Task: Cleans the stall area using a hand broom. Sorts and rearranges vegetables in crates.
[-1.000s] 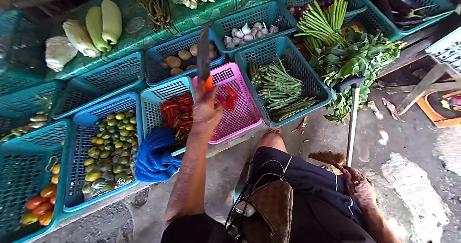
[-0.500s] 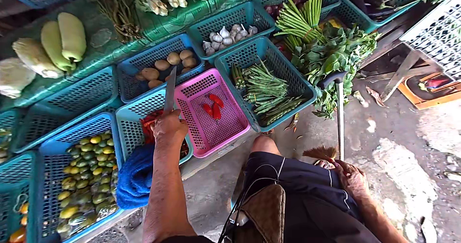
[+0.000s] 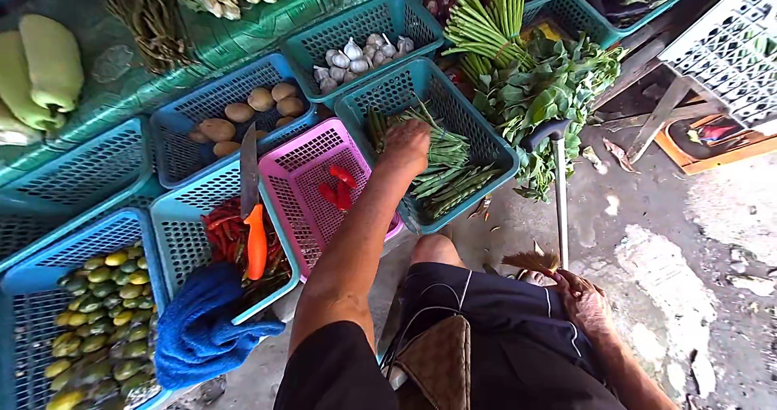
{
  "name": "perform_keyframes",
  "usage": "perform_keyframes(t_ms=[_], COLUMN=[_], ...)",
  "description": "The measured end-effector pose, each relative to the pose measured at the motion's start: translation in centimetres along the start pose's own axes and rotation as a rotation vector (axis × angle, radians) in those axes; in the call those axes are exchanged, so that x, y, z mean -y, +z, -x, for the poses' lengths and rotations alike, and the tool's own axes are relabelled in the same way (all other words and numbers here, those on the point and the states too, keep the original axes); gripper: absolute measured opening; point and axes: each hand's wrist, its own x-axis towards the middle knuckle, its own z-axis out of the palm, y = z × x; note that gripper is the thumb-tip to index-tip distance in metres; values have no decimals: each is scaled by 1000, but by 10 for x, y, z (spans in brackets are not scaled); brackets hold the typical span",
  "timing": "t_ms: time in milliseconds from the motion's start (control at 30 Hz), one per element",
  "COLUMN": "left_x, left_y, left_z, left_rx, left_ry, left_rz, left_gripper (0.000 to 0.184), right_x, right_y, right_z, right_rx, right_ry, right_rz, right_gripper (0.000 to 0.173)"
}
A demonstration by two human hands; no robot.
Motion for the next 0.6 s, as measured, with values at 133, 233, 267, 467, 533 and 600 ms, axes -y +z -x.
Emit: perform_keyframes(t_ms=[133,233,267,467,533,600], left_x=[7,19,21,18,24,38], left_y=[-5,19,23,-13,-40,-65], left_z=[15,16,15,29,41,48], left_rx=[200,296,287,204,173,96], left_ry=[-178,-125,-106,-51,-73,-108], left_rz=[-117,-174,-167,-180,-178,-153], left_gripper=[43,33,33,29,32,28], right_x=[1,4,5,0,1,3], right_y=[-1,-2,-2,-1,-2,-3], right_z=[0,-6,-7,-4,-2,-3], right_rx=[-4,7,20,13,15,36], right_ry=[-12,-41,-34,-22,-14,-4], right_rz=[-31,-17,-15,-30,-25,-20], right_gripper=[45,46,45,44,44,44])
